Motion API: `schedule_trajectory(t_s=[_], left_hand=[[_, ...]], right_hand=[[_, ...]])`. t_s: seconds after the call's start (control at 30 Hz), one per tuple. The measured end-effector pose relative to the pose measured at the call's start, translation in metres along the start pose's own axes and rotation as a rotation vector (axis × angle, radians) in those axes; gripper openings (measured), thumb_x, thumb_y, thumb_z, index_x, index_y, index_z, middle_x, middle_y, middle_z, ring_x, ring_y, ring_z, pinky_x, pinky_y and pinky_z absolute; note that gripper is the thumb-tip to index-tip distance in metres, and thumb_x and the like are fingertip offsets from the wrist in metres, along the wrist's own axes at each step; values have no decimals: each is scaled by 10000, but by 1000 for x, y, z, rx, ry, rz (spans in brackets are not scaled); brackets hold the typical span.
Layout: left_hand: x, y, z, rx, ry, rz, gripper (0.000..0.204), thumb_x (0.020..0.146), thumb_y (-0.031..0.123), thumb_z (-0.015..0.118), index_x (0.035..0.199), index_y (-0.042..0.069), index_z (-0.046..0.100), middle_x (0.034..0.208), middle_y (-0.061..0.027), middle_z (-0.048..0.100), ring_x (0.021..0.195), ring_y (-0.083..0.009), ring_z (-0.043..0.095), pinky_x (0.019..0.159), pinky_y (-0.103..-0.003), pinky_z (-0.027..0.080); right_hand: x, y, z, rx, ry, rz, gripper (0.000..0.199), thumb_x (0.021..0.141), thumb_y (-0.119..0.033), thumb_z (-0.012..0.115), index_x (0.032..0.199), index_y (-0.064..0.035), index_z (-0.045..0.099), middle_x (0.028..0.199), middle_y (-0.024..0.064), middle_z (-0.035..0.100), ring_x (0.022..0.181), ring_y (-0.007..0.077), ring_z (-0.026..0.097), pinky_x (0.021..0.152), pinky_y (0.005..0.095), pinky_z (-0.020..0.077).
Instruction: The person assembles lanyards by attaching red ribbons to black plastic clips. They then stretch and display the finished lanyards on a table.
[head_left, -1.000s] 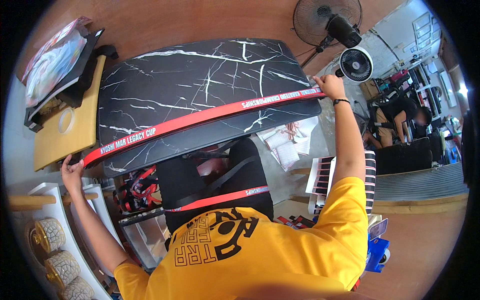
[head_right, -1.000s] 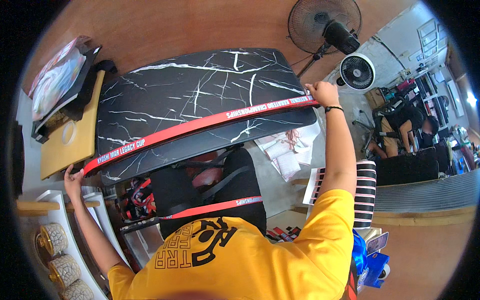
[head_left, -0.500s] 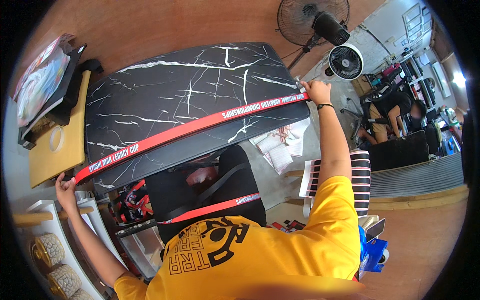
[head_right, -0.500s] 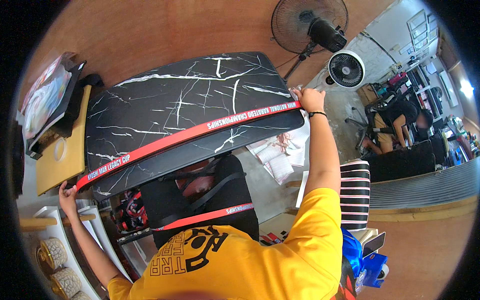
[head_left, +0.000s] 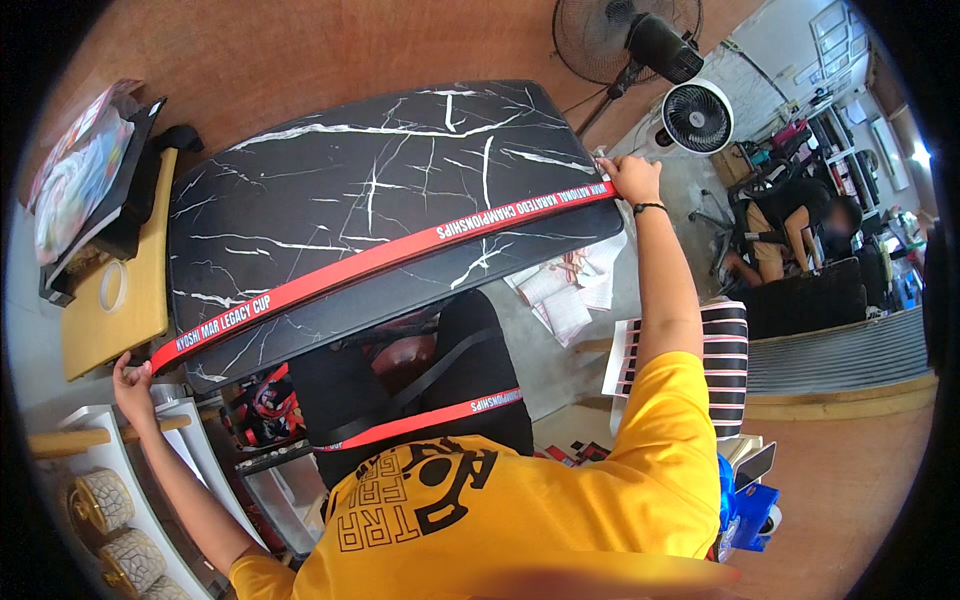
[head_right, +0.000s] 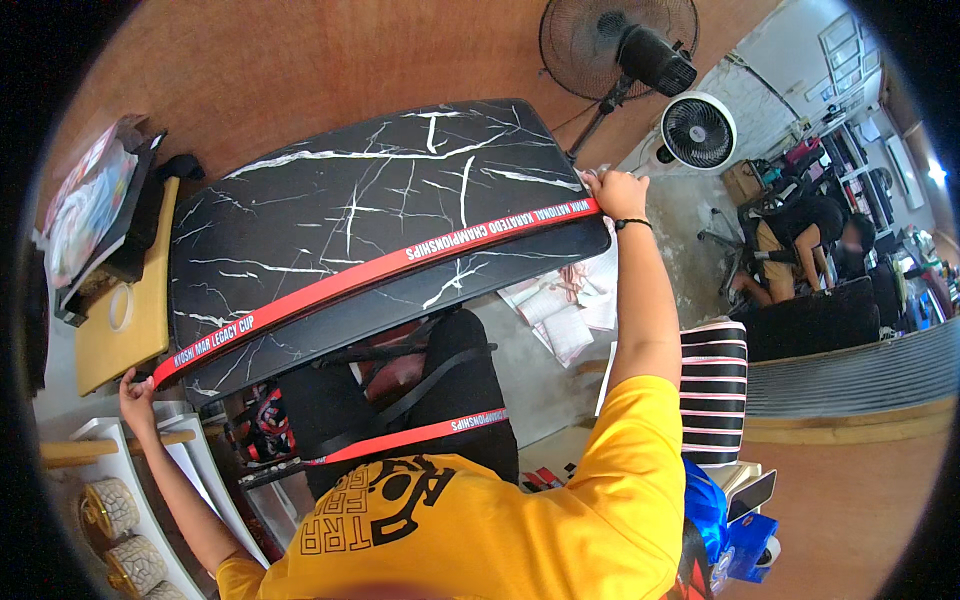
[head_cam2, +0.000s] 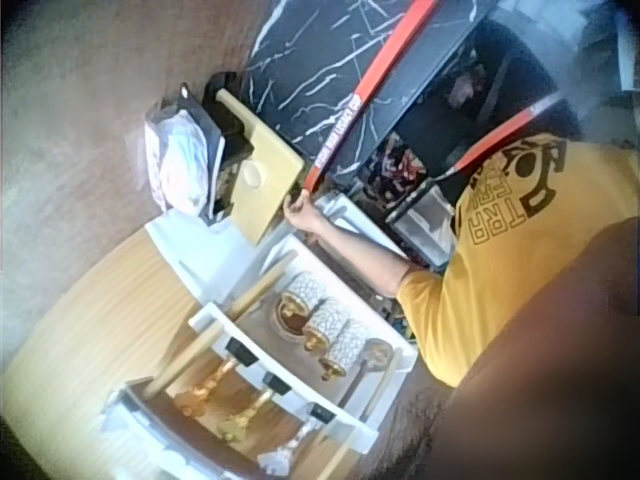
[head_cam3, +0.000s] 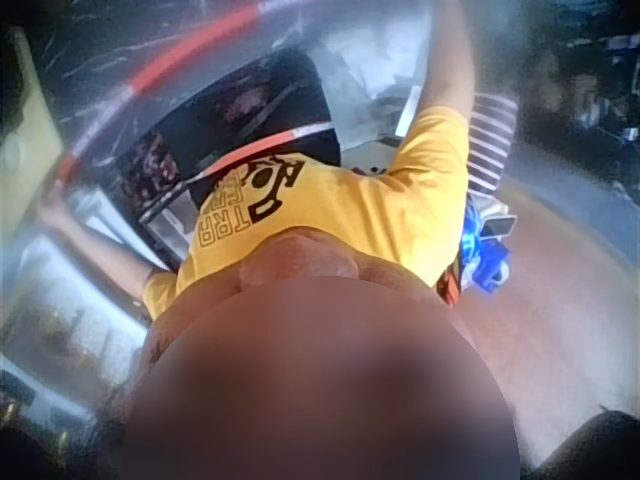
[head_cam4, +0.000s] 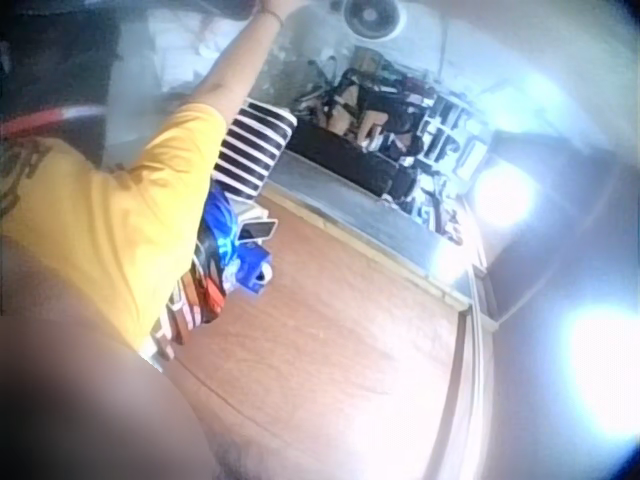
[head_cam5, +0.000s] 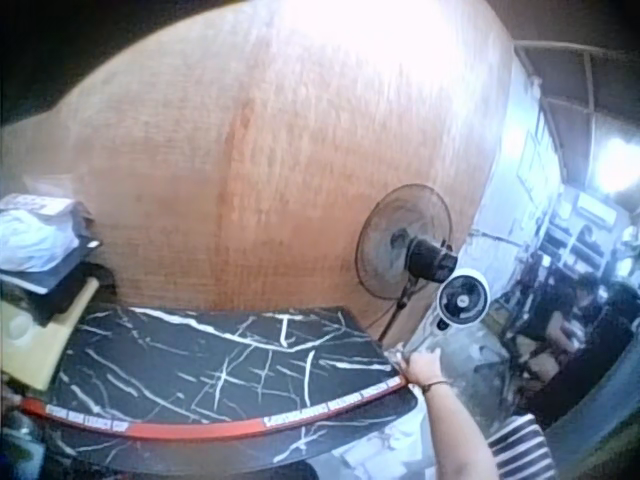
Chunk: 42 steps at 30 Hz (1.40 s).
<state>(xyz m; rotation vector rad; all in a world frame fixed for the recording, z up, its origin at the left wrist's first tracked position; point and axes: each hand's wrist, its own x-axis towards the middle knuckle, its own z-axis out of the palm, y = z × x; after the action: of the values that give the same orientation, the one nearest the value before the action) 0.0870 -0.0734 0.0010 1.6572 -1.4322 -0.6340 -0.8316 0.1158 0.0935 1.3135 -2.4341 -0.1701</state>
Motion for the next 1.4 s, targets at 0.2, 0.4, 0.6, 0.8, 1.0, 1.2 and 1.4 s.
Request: schedule_trajectory(t_s=[0.2, 0.4, 0.6, 0.8, 1.0, 1.2, 1.4], left_hand=[[1, 2, 0, 58, -1, 2, 462, 816, 35, 723, 1234, 21, 526, 749, -15, 623, 695, -71, 561, 681, -209, 450], [1, -1, 0, 28, -15, -10, 458, 820, 24, 715, 1237, 20, 526, 764, -19, 626, 705, -66, 554, 685, -206, 447], [-4, 0, 1, 18, 8, -31, 460, 836, 48, 707, 1258, 29, 526, 797, -21, 640, 698, -62, 550, 681, -201, 444], [-9, 14, 1, 62, 53, 38, 402, 874, 130, 683, 1247, 47, 558, 936, -62, 654, 768, -87, 560, 687, -227, 453], [-71, 127, 26, 254, 350, 326, 305, 885, 186, 676, 1146, 37, 628, 966, -52, 642, 818, -124, 574, 754, -260, 475], [-194, 200, 111, 145, -229, 616, 177, 838, 74, 670, 1013, 42, 668, 897, -91, 647, 806, -190, 609, 740, -297, 474], [-262, 187, 174, 37, -947, 489, 276, 823, 99, 669, 1094, 52, 650, 935, -112, 646, 897, -264, 614, 794, -349, 487]], right_hand=[[-3, 4, -5, 49, -30, 19, 449, 882, -525, 521, 768, -142, 728, 745, 113, 686, 747, 306, 656, 791, 473, 367], [-6, 6, 5, 66, 10, 77, 376, 871, -489, 562, 837, -152, 724, 900, 79, 680, 950, 275, 617, 839, 514, 367], [-7, 19, 24, 213, 280, 323, 328, 881, -414, 590, 936, -99, 663, 970, 98, 629, 999, 296, 573, 830, 529, 421], [-30, 9, -35, 777, 908, 243, 192, 916, -200, 598, 894, -12, 627, 836, 89, 585, 728, 217, 549, 667, 315, 448], [-108, -70, -105, 1258, 609, -87, 94, 888, -97, 639, 885, -2, 631, 853, 44, 605, 758, 107, 539, 684, 239, 436], [-217, -197, -82, 1197, -649, -740, 194, 801, -213, 706, 859, -30, 677, 829, 130, 656, 788, 277, 631, 690, 359, 494], [-305, -253, -49, 923, -813, -906, 315, 737, -234, 751, 960, -32, 657, 920, 174, 654, 892, 372, 615, 786, 403, 489]])
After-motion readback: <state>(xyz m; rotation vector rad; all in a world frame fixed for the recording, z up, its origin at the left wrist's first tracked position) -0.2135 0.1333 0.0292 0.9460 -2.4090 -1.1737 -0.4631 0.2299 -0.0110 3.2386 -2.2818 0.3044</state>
